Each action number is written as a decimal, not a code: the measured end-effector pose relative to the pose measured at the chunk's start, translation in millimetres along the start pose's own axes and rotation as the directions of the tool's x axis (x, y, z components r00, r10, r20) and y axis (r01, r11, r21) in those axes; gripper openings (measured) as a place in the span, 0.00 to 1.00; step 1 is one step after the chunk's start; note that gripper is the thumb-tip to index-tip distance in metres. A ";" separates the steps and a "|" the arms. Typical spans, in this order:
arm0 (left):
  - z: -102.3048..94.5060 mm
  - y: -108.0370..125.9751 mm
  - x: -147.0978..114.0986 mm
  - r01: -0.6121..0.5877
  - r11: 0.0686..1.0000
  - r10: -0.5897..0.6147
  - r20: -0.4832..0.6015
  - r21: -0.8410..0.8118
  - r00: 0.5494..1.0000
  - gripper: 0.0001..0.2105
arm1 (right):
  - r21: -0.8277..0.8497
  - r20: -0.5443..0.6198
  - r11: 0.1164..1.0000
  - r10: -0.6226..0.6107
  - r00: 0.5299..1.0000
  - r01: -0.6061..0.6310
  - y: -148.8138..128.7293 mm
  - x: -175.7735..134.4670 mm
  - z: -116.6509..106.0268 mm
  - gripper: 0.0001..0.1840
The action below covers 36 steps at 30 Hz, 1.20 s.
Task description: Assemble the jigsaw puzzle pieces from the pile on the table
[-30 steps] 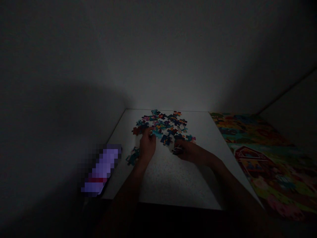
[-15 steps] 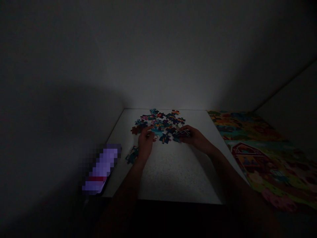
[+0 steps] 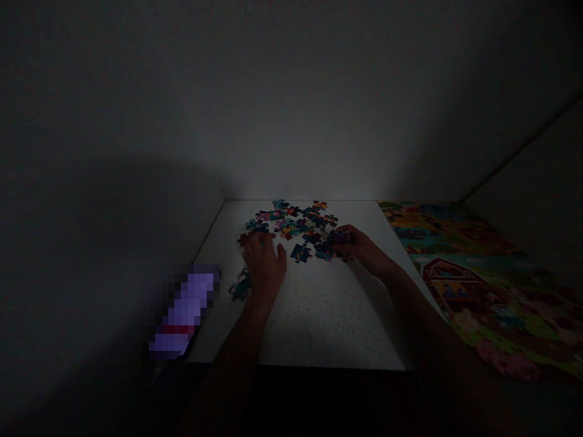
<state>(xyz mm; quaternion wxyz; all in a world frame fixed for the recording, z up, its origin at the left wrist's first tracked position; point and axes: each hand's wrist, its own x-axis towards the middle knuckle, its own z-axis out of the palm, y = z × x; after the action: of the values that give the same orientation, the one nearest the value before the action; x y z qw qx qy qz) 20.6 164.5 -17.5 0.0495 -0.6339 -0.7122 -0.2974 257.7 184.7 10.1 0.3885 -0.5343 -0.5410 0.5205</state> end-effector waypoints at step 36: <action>-36.9 3.3 -63.9 -0.053 0.931 0.164 0.283 -0.362 0.945 0.24 | 0.095 0.264 0.991 0.064 0.963 -0.092 -4.9 -17.2 24.3 0.21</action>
<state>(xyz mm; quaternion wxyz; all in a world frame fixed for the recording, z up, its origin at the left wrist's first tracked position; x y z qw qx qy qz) 24.6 90.8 -14.7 -0.1592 -0.7100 -0.6103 -0.3133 235.4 164.8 13.5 0.3214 -0.4608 -0.5374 0.6289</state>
